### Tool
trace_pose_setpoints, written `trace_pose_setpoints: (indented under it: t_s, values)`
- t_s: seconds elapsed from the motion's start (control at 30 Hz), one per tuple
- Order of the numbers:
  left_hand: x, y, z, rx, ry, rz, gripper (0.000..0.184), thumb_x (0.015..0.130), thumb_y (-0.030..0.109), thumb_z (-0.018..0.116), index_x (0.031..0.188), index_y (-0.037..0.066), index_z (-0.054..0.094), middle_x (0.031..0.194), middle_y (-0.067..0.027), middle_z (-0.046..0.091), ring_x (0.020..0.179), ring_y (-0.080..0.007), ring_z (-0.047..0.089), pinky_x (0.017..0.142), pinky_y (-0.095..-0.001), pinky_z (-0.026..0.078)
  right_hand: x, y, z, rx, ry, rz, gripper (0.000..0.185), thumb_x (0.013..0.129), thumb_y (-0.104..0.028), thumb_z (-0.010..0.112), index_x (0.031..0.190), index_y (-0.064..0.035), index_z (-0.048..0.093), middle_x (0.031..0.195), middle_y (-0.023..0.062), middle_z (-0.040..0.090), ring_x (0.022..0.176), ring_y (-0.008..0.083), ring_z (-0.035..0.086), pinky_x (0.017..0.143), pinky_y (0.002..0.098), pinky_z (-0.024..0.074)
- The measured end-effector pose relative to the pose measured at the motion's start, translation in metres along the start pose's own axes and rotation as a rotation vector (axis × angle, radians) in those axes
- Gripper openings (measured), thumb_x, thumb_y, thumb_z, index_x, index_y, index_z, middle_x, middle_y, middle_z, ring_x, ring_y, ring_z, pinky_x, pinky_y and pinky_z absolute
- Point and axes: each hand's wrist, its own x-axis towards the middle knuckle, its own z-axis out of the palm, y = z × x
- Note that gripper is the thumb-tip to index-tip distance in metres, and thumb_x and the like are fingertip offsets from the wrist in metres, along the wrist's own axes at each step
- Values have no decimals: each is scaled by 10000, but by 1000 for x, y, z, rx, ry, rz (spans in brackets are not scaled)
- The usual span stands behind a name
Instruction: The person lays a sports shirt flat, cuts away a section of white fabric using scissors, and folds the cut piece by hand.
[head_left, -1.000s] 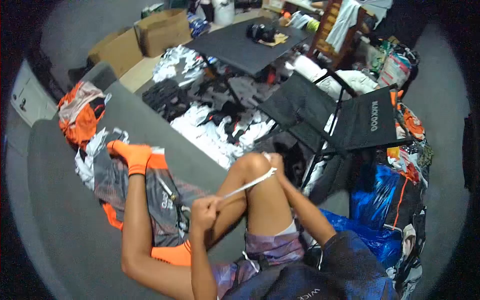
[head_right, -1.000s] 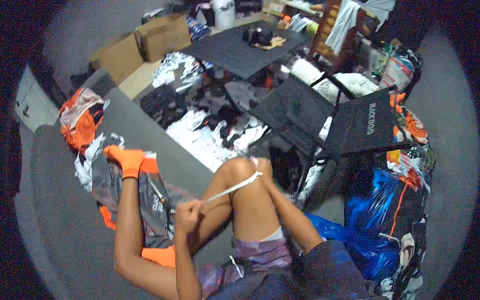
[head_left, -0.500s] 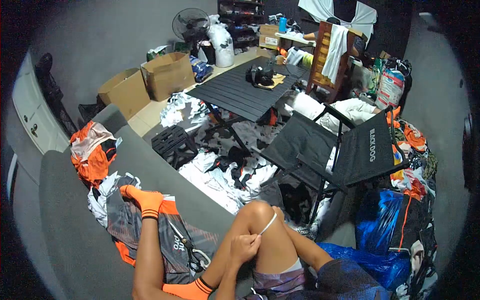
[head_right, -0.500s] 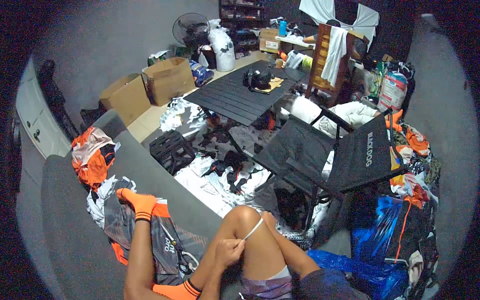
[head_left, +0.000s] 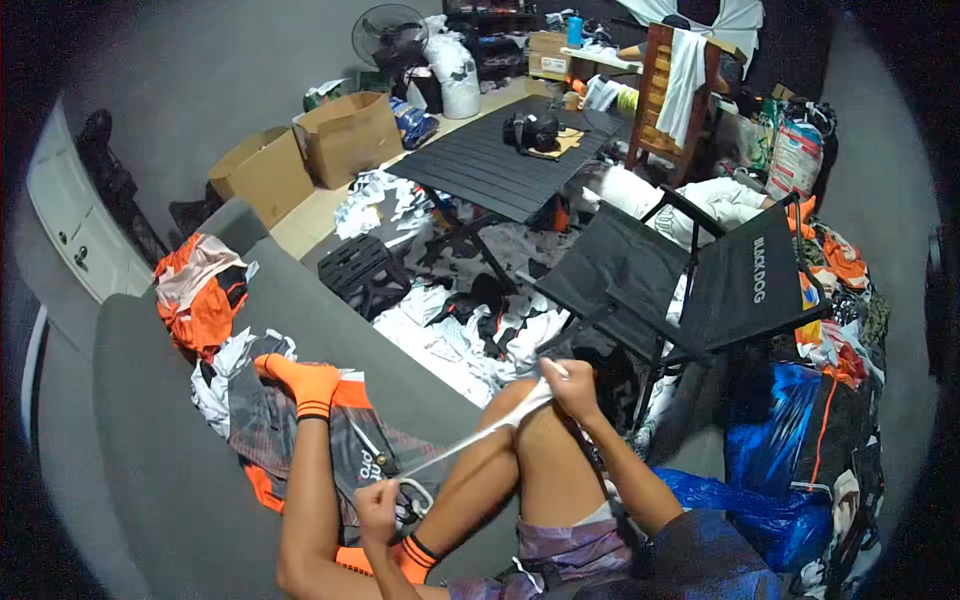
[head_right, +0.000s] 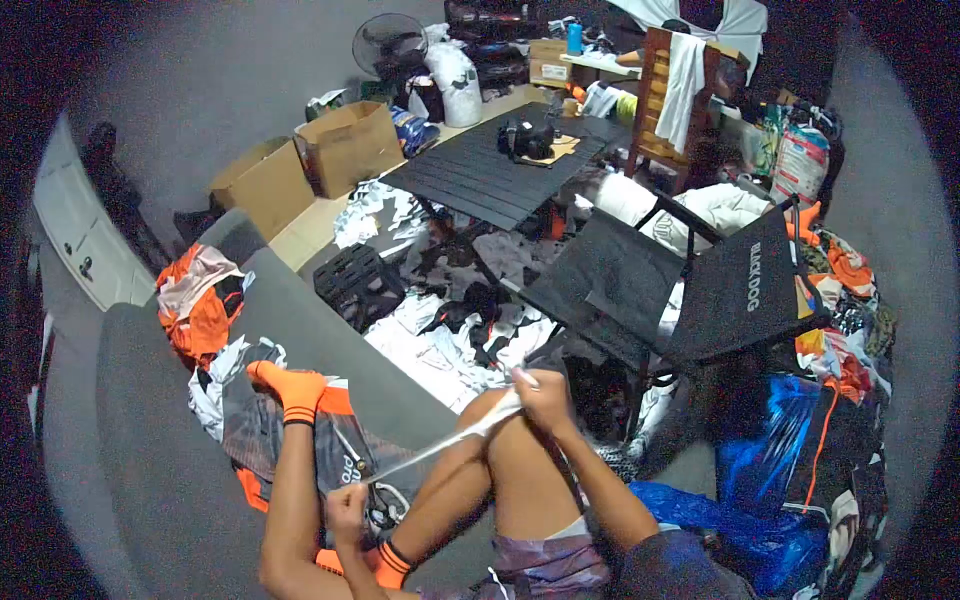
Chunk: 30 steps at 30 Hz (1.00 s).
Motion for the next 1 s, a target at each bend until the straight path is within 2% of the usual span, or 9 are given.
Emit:
trace_pose_setpoints:
  t_s: [0.13, 0.2, 0.27, 0.37, 0.4, 0.5, 0.67, 0.77, 1.0]
  values:
    - [-19, 1, -32, -58, 99, -93, 264, 843, 129, 550, 636, -34, 528, 554, -117, 475, 547, -93, 434, 492, -289, 353, 5, -33, 71, 97, -235, -193, 312, 849, -197, 601, 602, -6, 585, 474, 12, 448, 468, 59, 414, 422, 274, 326]
    - [-20, 10, -29, -106, -56, -123, 177, 842, 137, 563, 789, -30, 592, 680, -124, 556, 654, -147, 522, 600, -292, 415, 0, -48, 106, 175, -400, -191, 316, 838, -227, 608, 616, -5, 579, 457, 87, 462, 426, 120, 431, 423, 318, 346]
    - [-20, 12, -20, -134, -129, -143, 178, 841, 141, 569, 865, -27, 623, 743, -128, 597, 708, -174, 566, 654, -293, 446, -16, -45, 143, 245, -526, -82, 304, 845, -234, 607, 640, -10, 596, 466, 65, 469, 452, 85, 426, 429, 297, 349]
    - [-17, 11, 4, 510, 162, 278, 312, 860, 168, 554, 1131, 15, 581, 944, -112, 630, 852, -189, 565, 788, -283, 431, -45, -43, 165, 261, -649, -88, 308, 864, -236, 593, 657, -8, 599, 478, 43, 454, 474, 68, 404, 430, 284, 341]
    - [-14, 15, 10, 506, 158, 272, 312, 860, 168, 554, 1131, 15, 581, 944, -112, 630, 852, -189, 565, 788, -283, 431, -51, -44, 167, 258, -652, -80, 308, 864, -236, 593, 657, -8, 599, 478, 43, 454, 474, 68, 404, 430, 284, 341]
    - [-3, 32, 27, 258, 185, 223, 368, 835, 146, 591, 1156, -18, 517, 951, -174, 592, 902, -340, 563, 826, -377, 434, -64, -52, 162, 401, -785, -82, 359, 883, -280, 571, 652, -5, 582, 494, 13, 446, 489, 66, 400, 438, 276, 336]
    - [-3, 19, 42, 68, 120, 38, 236, 844, 136, 575, 1018, -24, 564, 853, -170, 598, 784, -292, 572, 736, -368, 444, -59, -43, 161, 413, -899, -14, 406, 900, -310, 544, 638, 0, 554, 515, -12, 453, 507, 58, 403, 450, 277, 343]
    - [-8, 11, 40, 22, 11, -146, 164, 875, 141, 534, 854, -20, 556, 701, -62, 544, 658, -120, 510, 601, -274, 417, -57, -43, 161, 405, -934, 36, 421, 906, -315, 532, 623, -3, 537, 520, -21, 450, 515, 56, 408, 459, 272, 346]
    - [-7, 33, 37, -59, 124, -152, 236, 904, 148, 499, 732, -13, 481, 607, -7, 408, 591, -67, 391, 509, -250, 327, -57, -42, 161, 382, -788, 105, 419, 898, -322, 544, 613, -15, 544, 512, -13, 463, 517, 60, 412, 455, 269, 340]
